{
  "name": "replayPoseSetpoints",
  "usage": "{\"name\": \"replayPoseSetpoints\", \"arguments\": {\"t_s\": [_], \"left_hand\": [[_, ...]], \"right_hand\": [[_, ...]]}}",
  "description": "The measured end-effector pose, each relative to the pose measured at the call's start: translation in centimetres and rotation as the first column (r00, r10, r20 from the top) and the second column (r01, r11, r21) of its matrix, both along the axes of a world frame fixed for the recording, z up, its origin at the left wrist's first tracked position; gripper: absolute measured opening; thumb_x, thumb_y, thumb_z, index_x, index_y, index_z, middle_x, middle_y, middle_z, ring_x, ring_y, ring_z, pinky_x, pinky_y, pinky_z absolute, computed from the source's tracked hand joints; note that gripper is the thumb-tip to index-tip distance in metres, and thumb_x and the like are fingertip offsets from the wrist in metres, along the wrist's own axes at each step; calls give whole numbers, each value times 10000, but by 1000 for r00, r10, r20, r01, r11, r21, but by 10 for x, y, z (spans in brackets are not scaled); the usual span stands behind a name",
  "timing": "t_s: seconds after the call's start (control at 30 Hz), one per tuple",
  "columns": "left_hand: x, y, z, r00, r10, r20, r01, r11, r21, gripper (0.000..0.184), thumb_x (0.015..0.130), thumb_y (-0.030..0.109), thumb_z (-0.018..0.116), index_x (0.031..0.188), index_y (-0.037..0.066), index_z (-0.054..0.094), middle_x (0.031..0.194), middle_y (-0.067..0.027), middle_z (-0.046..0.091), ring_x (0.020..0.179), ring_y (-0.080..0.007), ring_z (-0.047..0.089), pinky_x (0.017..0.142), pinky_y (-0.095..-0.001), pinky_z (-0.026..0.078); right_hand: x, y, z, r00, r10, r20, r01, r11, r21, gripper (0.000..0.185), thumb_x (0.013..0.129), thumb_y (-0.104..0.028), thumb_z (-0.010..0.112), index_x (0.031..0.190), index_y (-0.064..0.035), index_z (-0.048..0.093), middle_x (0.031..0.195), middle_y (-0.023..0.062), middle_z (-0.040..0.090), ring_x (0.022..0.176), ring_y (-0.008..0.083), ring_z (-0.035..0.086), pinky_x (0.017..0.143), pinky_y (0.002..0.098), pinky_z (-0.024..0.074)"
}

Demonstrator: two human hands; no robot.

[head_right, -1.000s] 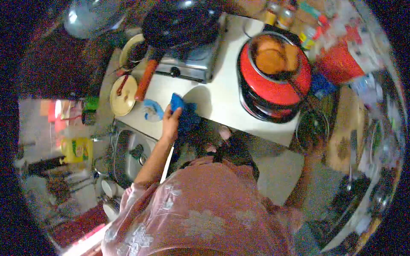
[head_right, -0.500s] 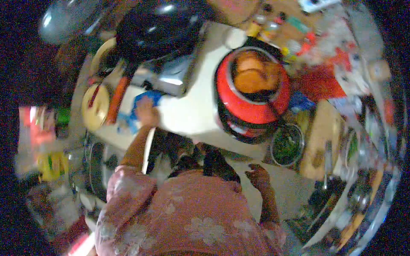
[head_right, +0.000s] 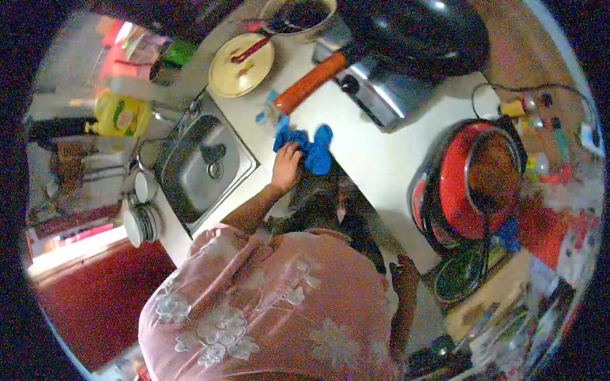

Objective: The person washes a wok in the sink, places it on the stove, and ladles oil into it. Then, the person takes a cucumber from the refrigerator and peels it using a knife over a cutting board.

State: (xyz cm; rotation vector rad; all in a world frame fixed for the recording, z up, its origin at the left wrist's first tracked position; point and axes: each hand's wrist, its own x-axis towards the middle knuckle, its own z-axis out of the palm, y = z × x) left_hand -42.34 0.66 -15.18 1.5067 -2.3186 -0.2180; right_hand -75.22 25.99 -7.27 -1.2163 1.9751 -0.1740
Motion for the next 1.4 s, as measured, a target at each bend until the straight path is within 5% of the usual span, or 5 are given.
{"name": "replayPoseSetpoints", "arguments": {"t_s": [0.4, 0.7, 0.87, 1.2, 1.4], "left_hand": [[120, -67, -33, 958, 267, 105, -274, 960, 57, 357, 653, 115, 524, 996, 31, 472, 1176, -157, 413, 1102, -342, 361, 876, -437, 320], [134, 103, 18, 998, -62, -15, 64, 970, 236, 244, 645, 128, 568, 849, 16, 490, 1174, -155, 401, 1110, -371, 328, 910, -465, 285], [231, 191, 26, 960, 206, 192, -264, 892, 367, 305, 580, 59, 584, 861, 16, 475, 1189, -151, 392, 1115, -378, 322, 922, -417, 294], [297, 266, -7, 209, 875, 436, -973, 143, 179, 389, 644, 172, 569, 976, 10, 446, 957, -179, 462, 878, -372, 449, 760, -440, 374], [178, 136, -22, 777, 629, -13, -608, 756, 241, 355, 620, 165, 576, 927, 12, 485, 846, -190, 510, 803, -353, 495, 739, -421, 391]], "right_hand": [[43, -43, 12, 954, 281, -107, -260, 950, 173, 325, 734, -197, 574, 986, 3, 524, 881, 147, 575, 725, 237, 578, 639, 324, 456], [55, -10, -70, 965, 164, 204, -190, 975, 117, 365, 735, -215, 578, 1015, 8, 508, 886, 143, 566, 733, 212, 567, 635, 301, 459], [97, -47, -38, 935, 353, -6, -353, 935, 40, 333, 731, -242, 570, 987, -33, 530, 878, 146, 568, 761, 249, 565, 651, 334, 450], [147, -100, 14, 879, 470, -78, -464, 882, 75, 237, 698, -207, 572, 863, -40, 544, 835, 168, 562, 784, 335, 542, 667, 385, 428], [114, -65, -52, 900, 428, 86, -400, 887, -230, 258, 713, -209, 532, 917, -50, 534, 845, 183, 559, 788, 348, 538, 676, 387, 429]]}}
